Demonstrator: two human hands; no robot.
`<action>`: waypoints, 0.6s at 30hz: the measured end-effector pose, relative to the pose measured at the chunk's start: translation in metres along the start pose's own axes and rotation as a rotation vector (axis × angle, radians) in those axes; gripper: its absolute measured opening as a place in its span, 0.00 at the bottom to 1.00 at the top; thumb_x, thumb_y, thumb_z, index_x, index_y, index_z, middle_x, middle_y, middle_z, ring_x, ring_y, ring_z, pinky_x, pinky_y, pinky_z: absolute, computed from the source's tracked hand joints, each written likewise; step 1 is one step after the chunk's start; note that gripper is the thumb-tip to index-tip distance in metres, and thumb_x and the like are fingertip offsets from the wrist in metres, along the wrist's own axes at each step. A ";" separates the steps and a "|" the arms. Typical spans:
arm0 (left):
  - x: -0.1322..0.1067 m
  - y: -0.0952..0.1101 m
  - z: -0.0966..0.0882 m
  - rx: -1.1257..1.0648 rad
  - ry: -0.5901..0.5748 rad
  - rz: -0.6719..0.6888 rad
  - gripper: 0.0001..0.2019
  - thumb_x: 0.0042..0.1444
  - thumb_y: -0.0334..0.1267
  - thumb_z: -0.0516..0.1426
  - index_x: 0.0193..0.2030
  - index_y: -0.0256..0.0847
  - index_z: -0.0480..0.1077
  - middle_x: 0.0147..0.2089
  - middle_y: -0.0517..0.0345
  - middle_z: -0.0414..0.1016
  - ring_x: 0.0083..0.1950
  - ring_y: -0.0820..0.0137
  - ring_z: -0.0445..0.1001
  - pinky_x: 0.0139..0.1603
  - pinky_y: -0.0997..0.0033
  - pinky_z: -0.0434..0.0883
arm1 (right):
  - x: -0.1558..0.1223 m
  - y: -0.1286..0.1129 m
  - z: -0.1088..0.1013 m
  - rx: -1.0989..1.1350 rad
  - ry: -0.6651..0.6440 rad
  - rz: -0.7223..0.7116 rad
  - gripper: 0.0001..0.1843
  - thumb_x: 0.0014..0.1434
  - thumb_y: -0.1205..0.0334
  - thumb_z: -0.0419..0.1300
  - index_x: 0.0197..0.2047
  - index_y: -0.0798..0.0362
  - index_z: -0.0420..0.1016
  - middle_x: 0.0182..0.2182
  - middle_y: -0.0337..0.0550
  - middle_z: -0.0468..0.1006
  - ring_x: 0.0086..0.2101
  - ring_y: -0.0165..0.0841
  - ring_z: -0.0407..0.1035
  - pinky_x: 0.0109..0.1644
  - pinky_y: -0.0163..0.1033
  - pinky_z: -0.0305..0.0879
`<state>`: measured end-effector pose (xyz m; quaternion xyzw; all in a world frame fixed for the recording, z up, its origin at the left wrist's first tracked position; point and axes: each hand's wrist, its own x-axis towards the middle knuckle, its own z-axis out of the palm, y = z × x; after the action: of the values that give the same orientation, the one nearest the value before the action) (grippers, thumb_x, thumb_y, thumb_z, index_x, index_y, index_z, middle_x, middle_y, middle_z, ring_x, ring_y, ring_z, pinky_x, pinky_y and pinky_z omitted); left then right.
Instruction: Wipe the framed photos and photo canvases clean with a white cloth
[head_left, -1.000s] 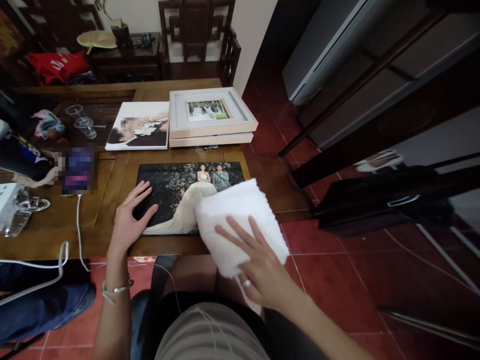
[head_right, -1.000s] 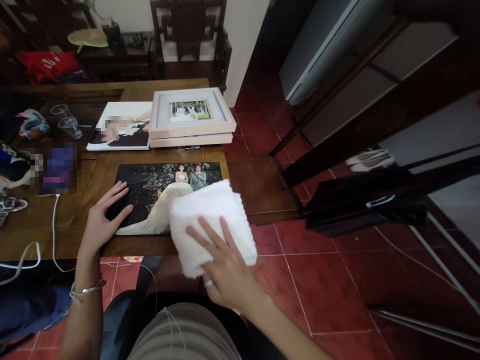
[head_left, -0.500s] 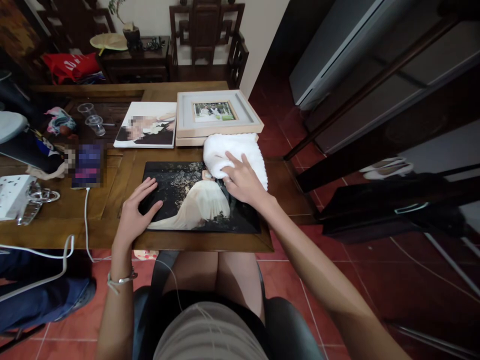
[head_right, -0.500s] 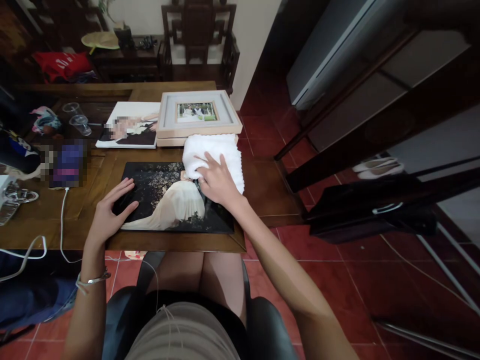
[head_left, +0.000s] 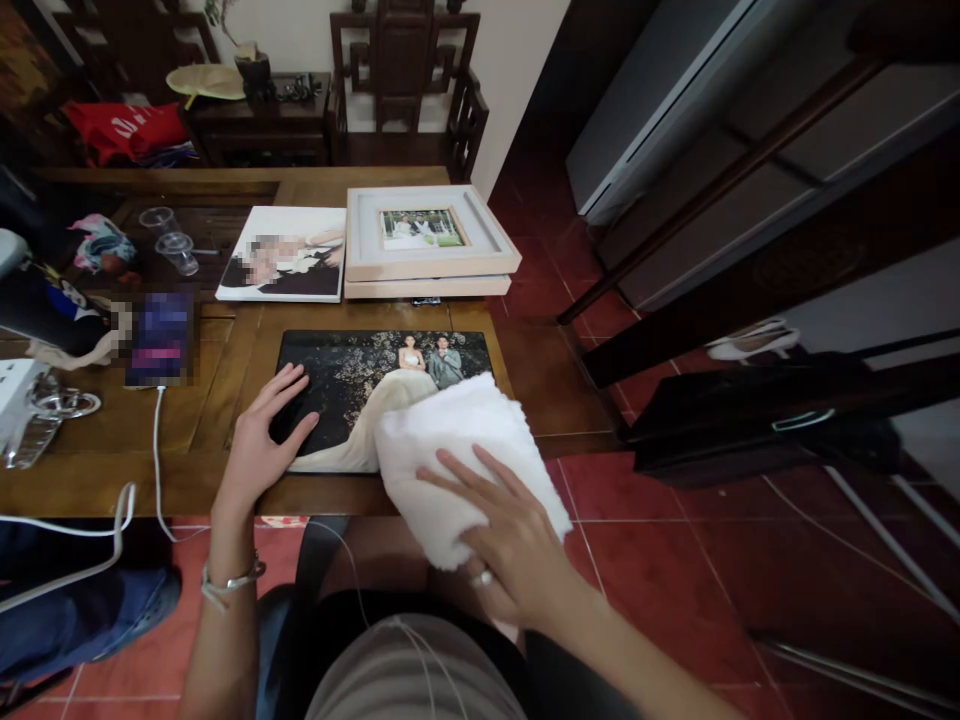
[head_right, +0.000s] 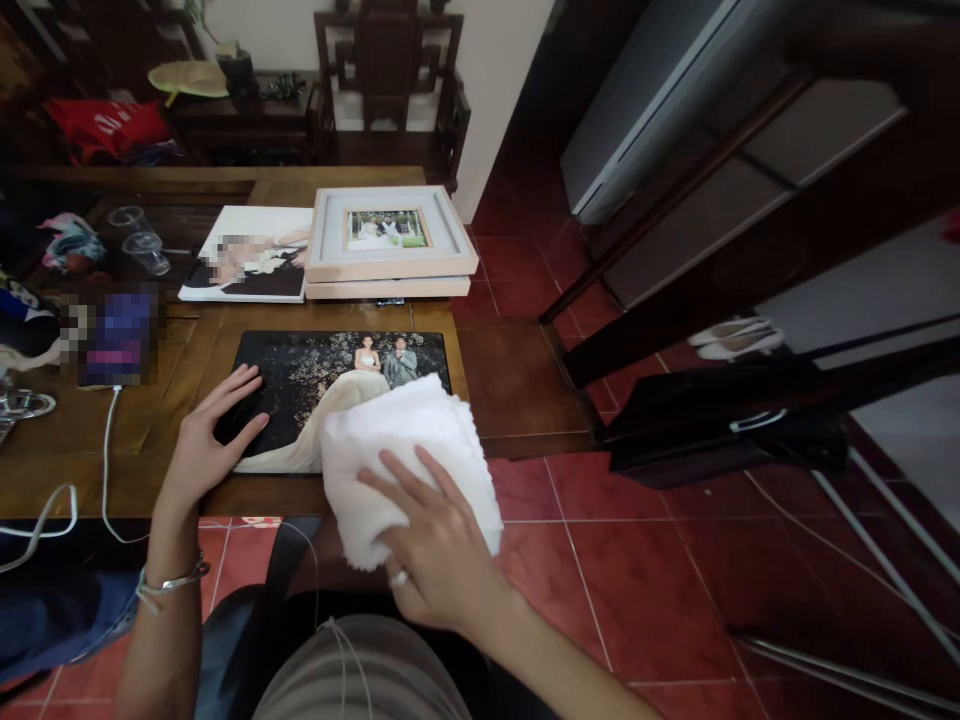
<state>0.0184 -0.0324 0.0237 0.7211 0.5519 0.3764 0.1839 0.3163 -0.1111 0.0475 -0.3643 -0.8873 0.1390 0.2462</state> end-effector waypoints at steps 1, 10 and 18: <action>0.000 0.000 0.000 0.000 0.000 0.004 0.20 0.60 0.43 0.60 0.59 0.44 0.70 0.65 0.51 0.68 0.69 0.58 0.62 0.69 0.45 0.59 | 0.009 0.009 0.000 -0.006 0.008 0.008 0.11 0.48 0.69 0.52 0.26 0.49 0.75 0.60 0.44 0.72 0.64 0.44 0.58 0.68 0.60 0.52; -0.001 -0.002 0.000 -0.023 0.017 0.012 0.20 0.60 0.44 0.59 0.59 0.44 0.70 0.65 0.50 0.69 0.68 0.58 0.63 0.69 0.45 0.60 | 0.119 0.094 0.007 -0.234 -0.058 0.182 0.14 0.58 0.71 0.51 0.41 0.57 0.77 0.65 0.54 0.64 0.67 0.53 0.49 0.69 0.67 0.44; -0.001 -0.001 0.000 -0.010 0.004 -0.013 0.20 0.60 0.45 0.59 0.59 0.44 0.71 0.65 0.51 0.69 0.69 0.57 0.63 0.69 0.43 0.59 | 0.044 0.002 0.021 -0.147 -0.068 0.074 0.12 0.47 0.72 0.59 0.36 0.54 0.80 0.67 0.53 0.60 0.68 0.58 0.44 0.70 0.68 0.43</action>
<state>0.0175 -0.0332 0.0224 0.7158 0.5549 0.3795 0.1890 0.2794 -0.0796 0.0433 -0.4089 -0.8889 0.0948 0.1832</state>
